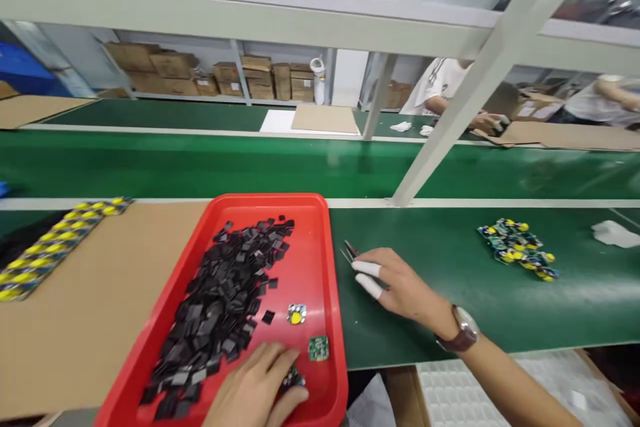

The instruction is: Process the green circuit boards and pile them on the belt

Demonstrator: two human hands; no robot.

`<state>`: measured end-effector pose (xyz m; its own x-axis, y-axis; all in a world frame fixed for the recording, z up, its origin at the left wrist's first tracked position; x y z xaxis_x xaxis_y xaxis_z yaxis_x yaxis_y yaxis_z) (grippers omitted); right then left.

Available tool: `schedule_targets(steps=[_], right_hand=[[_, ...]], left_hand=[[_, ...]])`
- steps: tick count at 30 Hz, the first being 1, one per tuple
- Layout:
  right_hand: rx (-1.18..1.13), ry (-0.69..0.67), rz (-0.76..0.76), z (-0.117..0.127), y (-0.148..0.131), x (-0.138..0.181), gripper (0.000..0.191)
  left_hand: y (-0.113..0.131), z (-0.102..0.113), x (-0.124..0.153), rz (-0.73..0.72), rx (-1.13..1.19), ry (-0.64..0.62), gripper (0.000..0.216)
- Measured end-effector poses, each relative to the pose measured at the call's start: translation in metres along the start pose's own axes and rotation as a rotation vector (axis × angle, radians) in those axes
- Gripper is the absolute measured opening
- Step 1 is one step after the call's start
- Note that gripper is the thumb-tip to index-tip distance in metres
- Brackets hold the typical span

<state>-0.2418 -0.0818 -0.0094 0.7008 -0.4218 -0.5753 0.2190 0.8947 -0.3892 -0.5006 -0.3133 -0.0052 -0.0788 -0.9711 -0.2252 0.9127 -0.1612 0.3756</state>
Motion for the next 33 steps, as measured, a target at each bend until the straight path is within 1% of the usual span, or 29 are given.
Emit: schedule_targets(steps=[2, 3, 5, 7, 9, 11, 13, 14, 17, 19, 22, 24, 26, 28, 30, 33], right_hand=[[-0.073, -0.131, 0.065, -0.027, -0.034, -0.025, 0.026], [-0.078, -0.196, 0.085, -0.039, -0.046, -0.036, 0.024], [-0.056, -0.319, 0.083, -0.06, -0.061, -0.056, 0.023], [-0.037, -0.391, 0.048, -0.079, -0.069, -0.071, 0.023], [-0.035, -0.402, 0.006, -0.098, -0.075, -0.083, 0.022], [-0.043, -0.384, -0.03, -0.114, -0.078, -0.092, 0.018], [-0.067, -0.368, -0.073, -0.124, -0.079, -0.096, 0.01], [-0.089, -0.359, -0.094, -0.126, -0.078, -0.096, 0.009], [-0.177, -0.297, -0.169, -0.116, -0.072, -0.09, 0.014], [-0.225, -0.218, -0.232, -0.101, -0.069, -0.08, 0.014], [-0.278, -0.078, -0.3, -0.076, -0.073, -0.061, 0.02], [-0.379, 0.034, -0.306, -0.062, -0.081, -0.046, 0.022], [-0.52, 0.126, -0.309, -0.05, -0.089, -0.03, 0.025], [-0.68, 0.173, -0.362, -0.041, -0.096, -0.014, 0.027], [-0.837, 0.205, -0.463, -0.032, -0.099, 0.003, 0.028], [-0.978, 0.256, -0.59, -0.02, -0.099, 0.024, 0.027]], left_hand=[[0.01, -0.001, -0.005, 0.066, 0.027, -0.104, 0.029], [0.014, 0.0, -0.007, 0.088, 0.06, -0.141, 0.026], [0.02, 0.004, -0.006, 0.108, 0.135, -0.188, 0.022], [0.023, 0.006, -0.002, 0.114, 0.187, -0.207, 0.022], [0.024, 0.007, 0.004, 0.126, 0.204, -0.203, 0.029], [0.022, 0.006, 0.009, 0.143, 0.213, -0.168, 0.029], [0.016, 0.007, 0.014, 0.162, 0.213, -0.098, 0.025], [0.012, 0.008, 0.016, 0.169, 0.204, -0.051, 0.023], [-0.004, 0.014, 0.02, 0.161, 0.142, 0.075, 0.022], [-0.011, 0.016, 0.017, 0.145, 0.092, 0.096, 0.023], [-0.01, 0.016, 0.0, 0.113, 0.012, 0.068, 0.026], [-0.002, 0.013, -0.016, 0.091, -0.043, 0.047, 0.03], [0.006, 0.008, -0.033, 0.063, -0.116, -0.002, 0.037], [0.011, 0.001, -0.045, 0.034, -0.183, -0.063, 0.041], [0.011, -0.004, -0.052, 0.018, -0.214, -0.111, 0.042], [0.004, -0.007, -0.053, 0.02, -0.215, -0.123, 0.039]])
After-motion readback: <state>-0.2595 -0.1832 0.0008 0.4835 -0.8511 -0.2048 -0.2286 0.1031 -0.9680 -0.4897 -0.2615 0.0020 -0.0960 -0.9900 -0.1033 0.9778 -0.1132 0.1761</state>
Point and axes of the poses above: each hand's wrist, its own x-axis away from the middle knuckle, its own z-axis out of the back of the hand, y = z × x, the point moved 1 cm from there along -x, towards the middle knuckle, and after that the axes turned 5 degrees about y, right-handed, at the moved point
